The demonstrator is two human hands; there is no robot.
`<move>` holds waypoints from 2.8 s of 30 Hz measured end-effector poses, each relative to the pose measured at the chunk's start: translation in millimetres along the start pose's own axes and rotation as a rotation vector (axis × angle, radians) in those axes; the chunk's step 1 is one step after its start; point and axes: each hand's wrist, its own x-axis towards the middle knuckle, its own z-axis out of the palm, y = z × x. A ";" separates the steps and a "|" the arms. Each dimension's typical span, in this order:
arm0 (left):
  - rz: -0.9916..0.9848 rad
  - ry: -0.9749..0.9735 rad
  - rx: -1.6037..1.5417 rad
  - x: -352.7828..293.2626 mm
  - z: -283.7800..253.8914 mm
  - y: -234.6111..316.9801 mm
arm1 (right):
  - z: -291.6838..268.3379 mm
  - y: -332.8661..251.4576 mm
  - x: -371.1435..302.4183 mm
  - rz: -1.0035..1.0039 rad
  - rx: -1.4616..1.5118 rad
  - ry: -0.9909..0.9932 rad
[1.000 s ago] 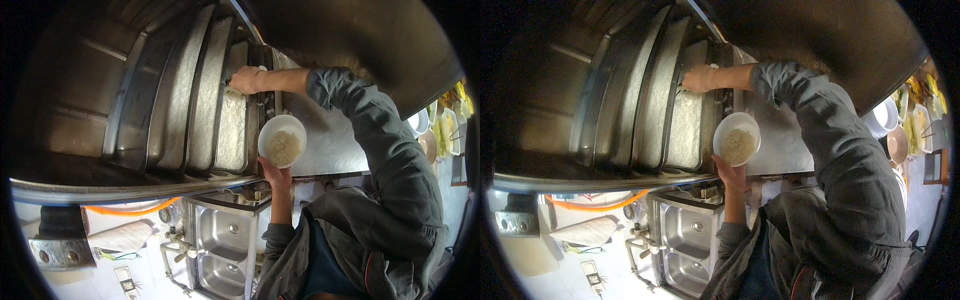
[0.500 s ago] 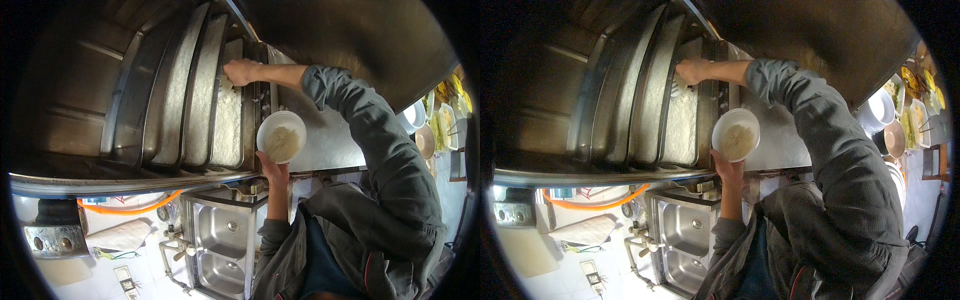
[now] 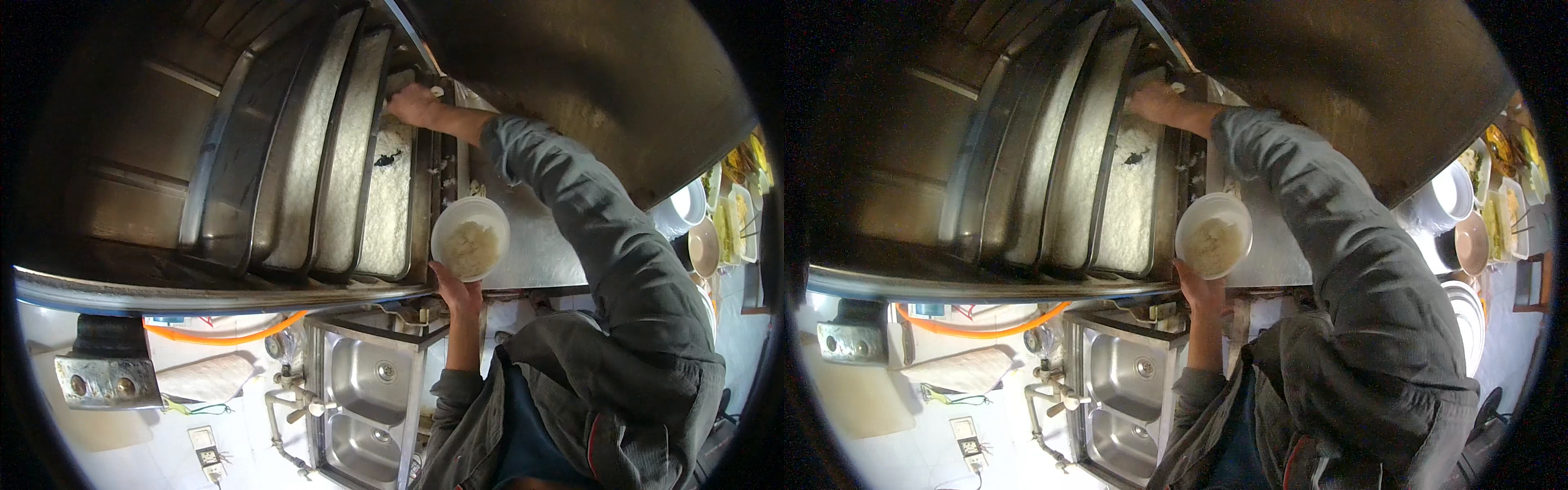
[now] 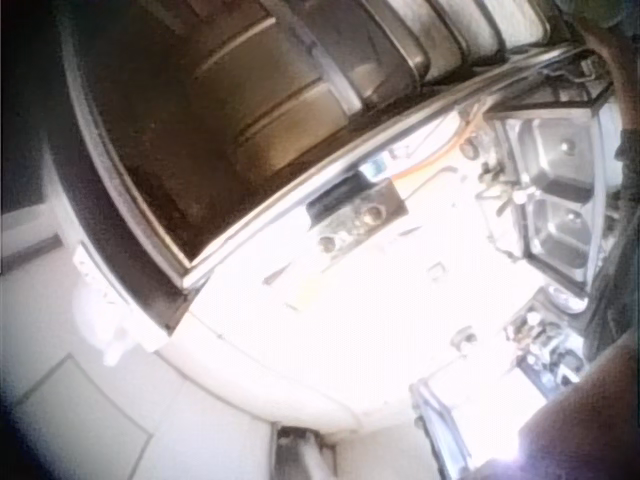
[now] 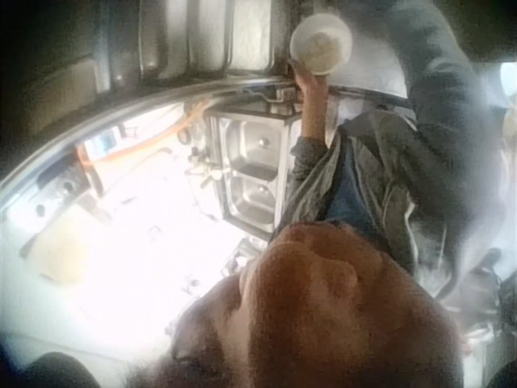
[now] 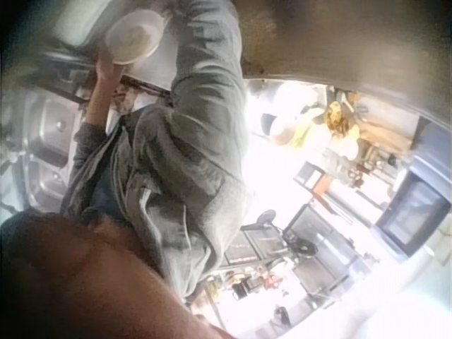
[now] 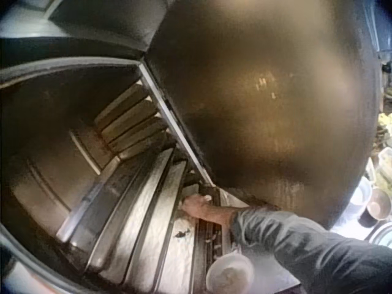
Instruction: The person assembles a takeout meal by adding noodles, vegetables, and rice into a bowl using chopsticks and a spatula. They then place the bowl into a yellow paper bag, add a small packet, and tie the bag closed.
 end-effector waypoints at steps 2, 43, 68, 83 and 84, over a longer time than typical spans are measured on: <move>0.012 -0.048 -0.027 2.7 -3.0 -3.4 | -4.8 -13.4 4.3 -0.168 -0.157 -0.108; 0.144 -0.061 0.075 86.2 36.2 1.2 | 57.4 -2.5 -38.2 0.250 1.186 -0.055; 0.177 -0.003 -0.074 112.6 52.8 7.1 | -36.2 -45.1 -283.6 0.077 0.062 0.045; 0.047 0.030 -0.014 74.9 37.0 2.3 | -68.1 -28.9 -340.8 0.002 0.056 -0.028; 0.051 0.034 -0.026 72.9 36.4 0.9 | -74.0 -30.3 -330.6 0.062 0.116 -0.029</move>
